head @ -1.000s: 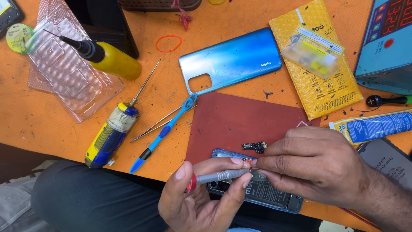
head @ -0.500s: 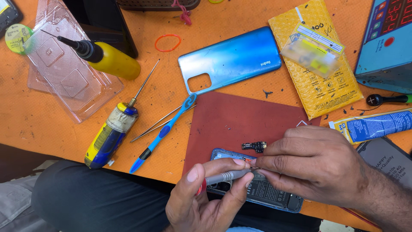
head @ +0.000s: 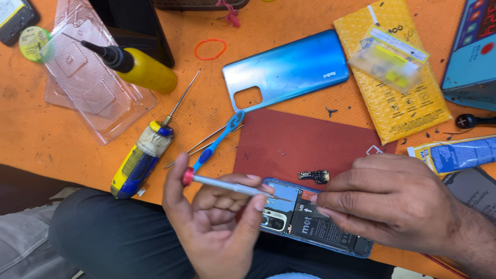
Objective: The person repairs a mobile phone by hand and using a screwdriver. They insert a battery, connect a charging cable, and secure the internal components with small screws.
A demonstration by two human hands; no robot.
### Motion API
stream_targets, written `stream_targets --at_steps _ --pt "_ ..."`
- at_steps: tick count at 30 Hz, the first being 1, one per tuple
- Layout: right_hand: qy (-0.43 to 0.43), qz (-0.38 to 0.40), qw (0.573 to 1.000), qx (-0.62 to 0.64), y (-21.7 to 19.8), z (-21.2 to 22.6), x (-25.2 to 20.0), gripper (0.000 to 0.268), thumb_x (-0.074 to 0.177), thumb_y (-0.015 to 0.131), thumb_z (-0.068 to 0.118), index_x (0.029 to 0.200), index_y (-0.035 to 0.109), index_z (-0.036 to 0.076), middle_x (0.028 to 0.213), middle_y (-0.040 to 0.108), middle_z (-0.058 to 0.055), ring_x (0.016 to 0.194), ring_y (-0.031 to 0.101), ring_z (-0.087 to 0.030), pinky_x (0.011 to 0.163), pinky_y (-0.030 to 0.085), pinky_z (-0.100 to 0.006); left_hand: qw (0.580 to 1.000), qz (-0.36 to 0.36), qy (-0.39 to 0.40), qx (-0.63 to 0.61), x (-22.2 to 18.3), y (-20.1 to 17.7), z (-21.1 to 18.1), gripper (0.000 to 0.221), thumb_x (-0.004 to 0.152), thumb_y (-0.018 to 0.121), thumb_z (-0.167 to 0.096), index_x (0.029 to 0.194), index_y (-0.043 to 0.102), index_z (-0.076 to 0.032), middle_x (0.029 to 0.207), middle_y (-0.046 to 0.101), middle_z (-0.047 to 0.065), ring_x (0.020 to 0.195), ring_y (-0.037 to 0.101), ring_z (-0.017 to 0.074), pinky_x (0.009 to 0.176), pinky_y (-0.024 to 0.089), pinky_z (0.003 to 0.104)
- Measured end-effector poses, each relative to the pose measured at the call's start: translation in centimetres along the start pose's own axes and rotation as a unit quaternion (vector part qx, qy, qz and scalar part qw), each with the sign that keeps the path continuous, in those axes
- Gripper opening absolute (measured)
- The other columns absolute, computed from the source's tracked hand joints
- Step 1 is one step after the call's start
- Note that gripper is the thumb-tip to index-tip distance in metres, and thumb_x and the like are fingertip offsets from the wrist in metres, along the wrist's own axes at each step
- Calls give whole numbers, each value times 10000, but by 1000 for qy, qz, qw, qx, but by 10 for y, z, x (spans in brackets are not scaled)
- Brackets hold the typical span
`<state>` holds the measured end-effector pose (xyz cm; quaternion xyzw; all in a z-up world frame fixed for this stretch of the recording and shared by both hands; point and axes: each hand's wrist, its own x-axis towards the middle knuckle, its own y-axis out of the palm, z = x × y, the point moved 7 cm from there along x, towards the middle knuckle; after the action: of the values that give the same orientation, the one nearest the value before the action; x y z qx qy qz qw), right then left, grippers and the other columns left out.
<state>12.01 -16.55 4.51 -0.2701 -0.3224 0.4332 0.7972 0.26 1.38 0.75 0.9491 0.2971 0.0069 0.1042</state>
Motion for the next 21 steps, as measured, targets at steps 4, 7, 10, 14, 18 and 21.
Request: stream_targets --at_steps 4,7,10,14,18,21 --pt "-38 27 999 16 3 4 2 248 797 820 189 1029 766 121 928 717 -9 696 648 -145 554 496 -323 999 -33 -28 21 6 -23 1 987 872 676 158 1622 84 -92 1090 708 248 969 775 278 910 639 399" --pt "-43 40 998 26 6 4 3 261 800 814 202 1045 768 125 949 727 -15 699 653 -142 559 503 -319 997 -47 -26 51 3 -35 2 973 876 671 158 1620 96 -91 1091 708 241 973 772 271 923 637 398" --pt "-37 54 997 31 10 2 1 271 809 810 211 1066 773 131 963 734 -11 710 658 -137 566 505 -313 997 -44 -24 59 -2 -42 5 960 883 670 158 1615 102 -90 1096 707 238 985 771 265 943 636 399" --pt "-46 57 997 10 12 0 -1 265 807 797 222 1062 774 153 991 742 -6 750 681 -140 596 526 -309 998 -27 -29 47 -5 -45 9 932 899 661 154 1609 107 -85 1110 710 237 1001 771 260 956 634 401" --pt "-45 70 997 6 15 -2 -4 265 808 796 231 1064 785 161 996 745 0 753 683 -137 612 535 -311 998 -24 -29 53 -6 -46 10 930 899 663 151 1605 106 -86 1108 710 234 1014 772 257 961 636 401" --pt "-31 65 997 7 16 -3 -6 219 829 794 232 1038 780 168 989 742 3 749 677 -134 610 528 -311 999 -7 -21 49 -6 -44 10 918 914 658 149 1607 105 -87 1120 713 236 1019 773 257 972 637 402"
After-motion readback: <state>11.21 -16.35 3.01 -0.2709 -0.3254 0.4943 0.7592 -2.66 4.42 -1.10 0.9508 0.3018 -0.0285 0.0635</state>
